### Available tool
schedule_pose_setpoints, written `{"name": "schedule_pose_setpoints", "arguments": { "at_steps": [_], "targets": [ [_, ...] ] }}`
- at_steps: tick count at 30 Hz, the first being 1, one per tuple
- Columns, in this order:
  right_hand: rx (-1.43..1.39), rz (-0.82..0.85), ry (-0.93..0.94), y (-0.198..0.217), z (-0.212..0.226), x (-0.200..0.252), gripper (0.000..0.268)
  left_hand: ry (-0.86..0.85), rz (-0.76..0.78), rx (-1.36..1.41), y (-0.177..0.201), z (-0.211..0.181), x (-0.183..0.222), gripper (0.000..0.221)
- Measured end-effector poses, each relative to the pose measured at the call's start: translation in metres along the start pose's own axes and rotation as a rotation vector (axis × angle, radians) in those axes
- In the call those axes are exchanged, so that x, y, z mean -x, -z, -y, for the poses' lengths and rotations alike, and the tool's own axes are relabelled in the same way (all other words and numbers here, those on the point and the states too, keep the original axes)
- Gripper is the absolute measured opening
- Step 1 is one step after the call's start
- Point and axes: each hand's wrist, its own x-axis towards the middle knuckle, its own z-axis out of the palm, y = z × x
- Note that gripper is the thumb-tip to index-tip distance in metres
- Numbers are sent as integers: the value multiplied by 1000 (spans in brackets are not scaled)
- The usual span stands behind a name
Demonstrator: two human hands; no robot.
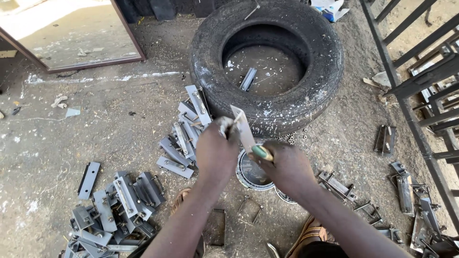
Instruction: Painting small metal brackets with a brush and black paint
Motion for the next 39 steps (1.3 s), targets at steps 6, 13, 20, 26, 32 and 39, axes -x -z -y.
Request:
{"name": "schedule_pose_setpoints", "arguments": {
  "at_steps": [6, 13, 20, 26, 32, 39],
  "targets": [
    [79, 751, -59, -120, -126, 9, 24, -127, -183, -35, 23, 21, -39, 21],
    [666, 967, -87, -279, -231, 11, 28, -242, -260, -128, 31, 21, -42, 19],
    [239, 534, -702, -320, -221, 4, 43, 119, -167, 22, 43, 18, -48, 21],
    [337, 602, -582, -337, -245, -2, 37, 246, -156, 162, 48, 20, -50, 17],
    [233, 711, -204, -362, -261, 13, 44, 188, -179, 189, 43, 21, -57, 21],
    [84, 805, -145, -177, -148, 5, 12, 219, -52, 232, 44, 2, -51, 27]
  ]
}}
